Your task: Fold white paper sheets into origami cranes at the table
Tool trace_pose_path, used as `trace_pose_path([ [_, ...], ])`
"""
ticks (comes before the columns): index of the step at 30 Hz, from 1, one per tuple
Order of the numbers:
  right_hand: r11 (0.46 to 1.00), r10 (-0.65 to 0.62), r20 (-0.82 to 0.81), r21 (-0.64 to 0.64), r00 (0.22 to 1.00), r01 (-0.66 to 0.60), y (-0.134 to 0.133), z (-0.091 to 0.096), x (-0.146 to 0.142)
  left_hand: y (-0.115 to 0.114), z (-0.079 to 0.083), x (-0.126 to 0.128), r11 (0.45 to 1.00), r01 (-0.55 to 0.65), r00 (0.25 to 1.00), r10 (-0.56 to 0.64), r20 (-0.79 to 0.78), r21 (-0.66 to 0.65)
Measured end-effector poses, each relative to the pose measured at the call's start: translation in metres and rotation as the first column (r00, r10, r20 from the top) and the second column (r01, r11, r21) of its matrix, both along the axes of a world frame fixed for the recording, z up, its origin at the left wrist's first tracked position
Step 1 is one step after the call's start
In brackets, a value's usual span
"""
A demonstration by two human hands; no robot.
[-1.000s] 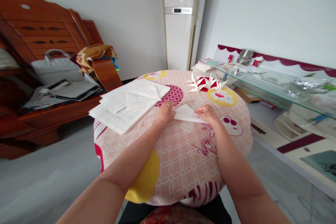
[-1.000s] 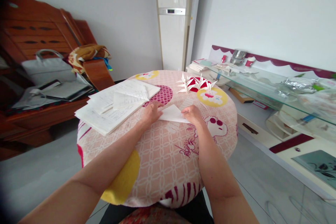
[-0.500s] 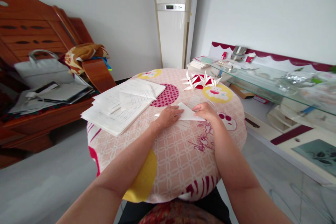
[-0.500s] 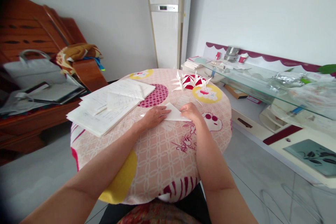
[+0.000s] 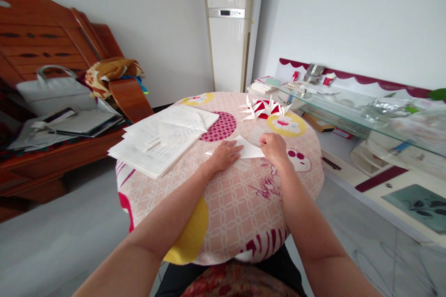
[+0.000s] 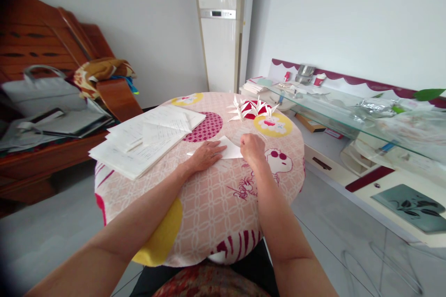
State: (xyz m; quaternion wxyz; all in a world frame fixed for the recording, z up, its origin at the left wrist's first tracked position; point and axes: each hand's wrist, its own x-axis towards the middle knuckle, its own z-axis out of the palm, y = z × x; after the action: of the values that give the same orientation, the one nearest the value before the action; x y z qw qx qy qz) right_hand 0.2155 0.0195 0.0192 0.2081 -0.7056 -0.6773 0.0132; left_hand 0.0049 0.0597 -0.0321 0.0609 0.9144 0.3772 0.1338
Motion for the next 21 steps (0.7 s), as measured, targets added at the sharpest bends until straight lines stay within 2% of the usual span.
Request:
trace_pose_path([
  [4, 0.969, 0.202, -0.060, -0.130, 0.977, -0.209, 0.006, -0.004, -0.033, 0.001, -0.002, 0.001, 1.000, -0.001, 1.000, 0.001, 0.024, 0.020],
  [7, 0.930, 0.230, -0.166, -0.252, 0.959, -0.267, 0.013, -0.015, -0.040, 0.001, -0.002, 0.001, 1.000, 0.010, 1.000, -0.010, 0.022, 0.023],
  [9, 0.901, 0.193, -0.275, -0.330, 0.942, -0.281, 0.016, -0.022, -0.036, 0.000, -0.002, 0.001, 1.000, 0.001, 1.000, -0.002, 0.027, 0.021],
  [11, 0.896, 0.154, -0.322, -0.353, 0.934, -0.270, 0.017, -0.027, -0.028, -0.001, -0.001, 0.001, 1.000, -0.008, 1.000, 0.008, 0.025, 0.014],
  [21, 0.924, -0.054, -0.367, -0.371, 0.929, -0.093, -0.014, -0.022, 0.022, -0.002, 0.000, -0.001, 1.000, -0.006, 0.999, 0.006, 0.037, -0.018],
])
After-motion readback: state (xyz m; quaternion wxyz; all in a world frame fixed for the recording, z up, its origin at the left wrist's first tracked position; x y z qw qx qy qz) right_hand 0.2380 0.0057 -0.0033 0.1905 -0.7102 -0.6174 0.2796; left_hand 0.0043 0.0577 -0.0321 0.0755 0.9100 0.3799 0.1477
